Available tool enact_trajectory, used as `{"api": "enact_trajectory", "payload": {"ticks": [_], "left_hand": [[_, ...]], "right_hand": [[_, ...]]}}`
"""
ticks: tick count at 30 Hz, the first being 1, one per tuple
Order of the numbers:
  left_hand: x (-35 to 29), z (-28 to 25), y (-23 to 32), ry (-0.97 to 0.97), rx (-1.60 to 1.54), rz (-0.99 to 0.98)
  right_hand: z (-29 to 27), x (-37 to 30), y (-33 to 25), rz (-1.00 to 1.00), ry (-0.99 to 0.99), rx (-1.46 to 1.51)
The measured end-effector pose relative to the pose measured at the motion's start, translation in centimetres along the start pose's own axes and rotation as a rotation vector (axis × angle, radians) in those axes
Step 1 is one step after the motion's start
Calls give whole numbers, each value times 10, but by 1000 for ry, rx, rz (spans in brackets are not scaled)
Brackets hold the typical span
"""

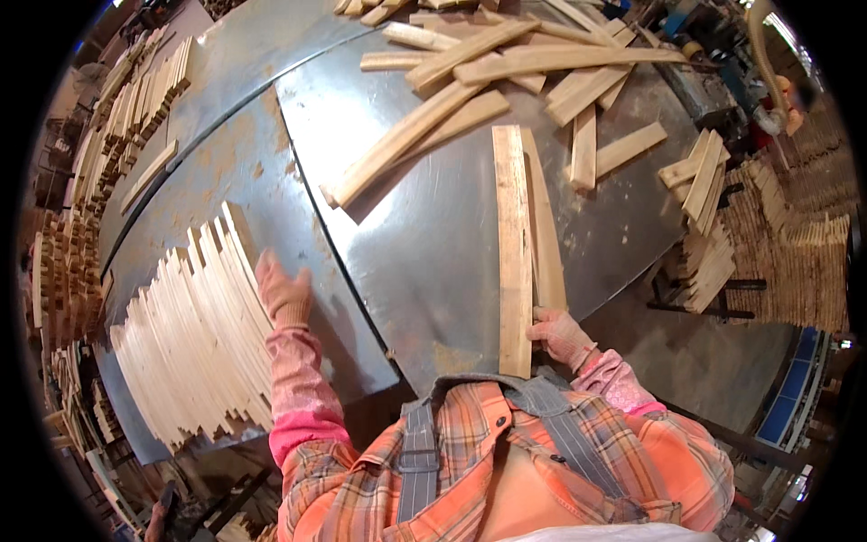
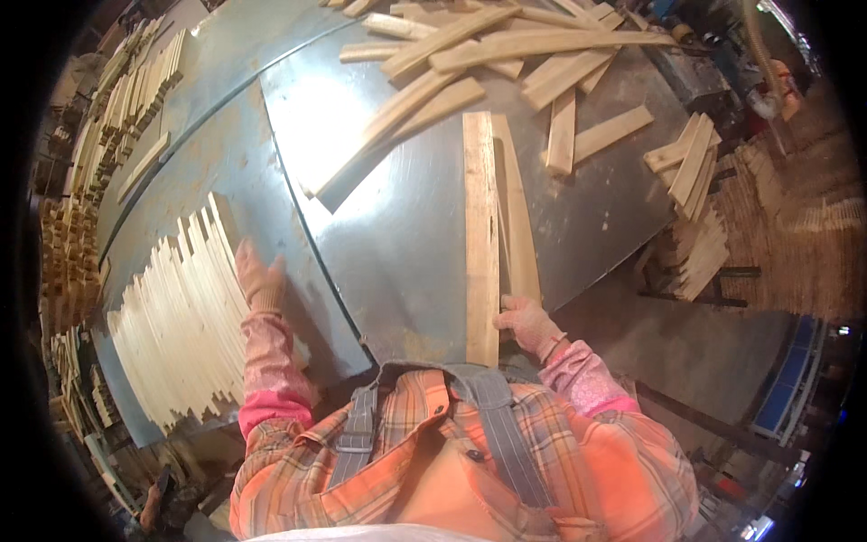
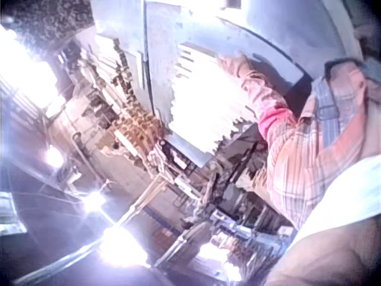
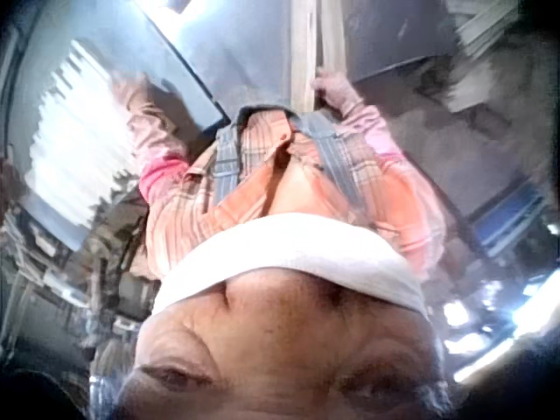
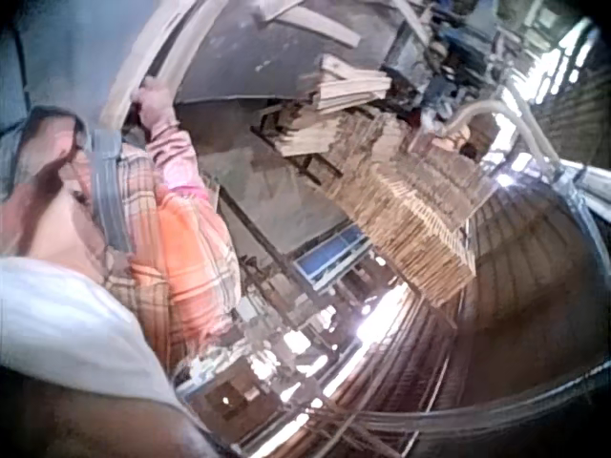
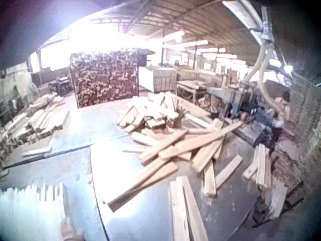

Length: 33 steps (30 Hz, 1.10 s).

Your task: The person repeatedly picks up thin wooden planks from a pile on a metal table and stacks them neatly on the left side. The person wears pink gloves and a plaid shirt. The camera is head-mounted and provides a first-person view of the repetitive stacking process.

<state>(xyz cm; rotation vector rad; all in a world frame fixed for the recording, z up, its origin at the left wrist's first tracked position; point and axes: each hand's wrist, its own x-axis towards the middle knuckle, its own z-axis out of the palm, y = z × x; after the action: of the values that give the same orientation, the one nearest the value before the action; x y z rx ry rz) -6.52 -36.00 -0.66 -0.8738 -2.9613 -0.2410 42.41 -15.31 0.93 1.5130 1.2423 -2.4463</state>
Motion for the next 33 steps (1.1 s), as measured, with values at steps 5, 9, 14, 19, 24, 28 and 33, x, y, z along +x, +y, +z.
{"api": "enact_trajectory", "payload": {"ticks": [5,9,14,19,24,28,33], "left_hand": [[112,13,128,-220,-155,198],[144,22,183,-455,1,225],[129,16,197,-511,41,161],[55,21,180,-885,-356,128],[-80,21,148,-1346,-1948,-682],[-140,17,159,-1269,-2033,-820],[-171,13,185,-1171,-1448,-391]], "right_hand": [[-26,56,-234,-706,268,-822],[-45,136,-421,-886,630,-550],[-47,129,-347,-801,697,-945],[-4,104,-151,148,620,-1436],[4,76,-109,-177,521,-1002],[24,67,-121,-295,67,-335],[82,106,-99,-258,119,-705]]}}
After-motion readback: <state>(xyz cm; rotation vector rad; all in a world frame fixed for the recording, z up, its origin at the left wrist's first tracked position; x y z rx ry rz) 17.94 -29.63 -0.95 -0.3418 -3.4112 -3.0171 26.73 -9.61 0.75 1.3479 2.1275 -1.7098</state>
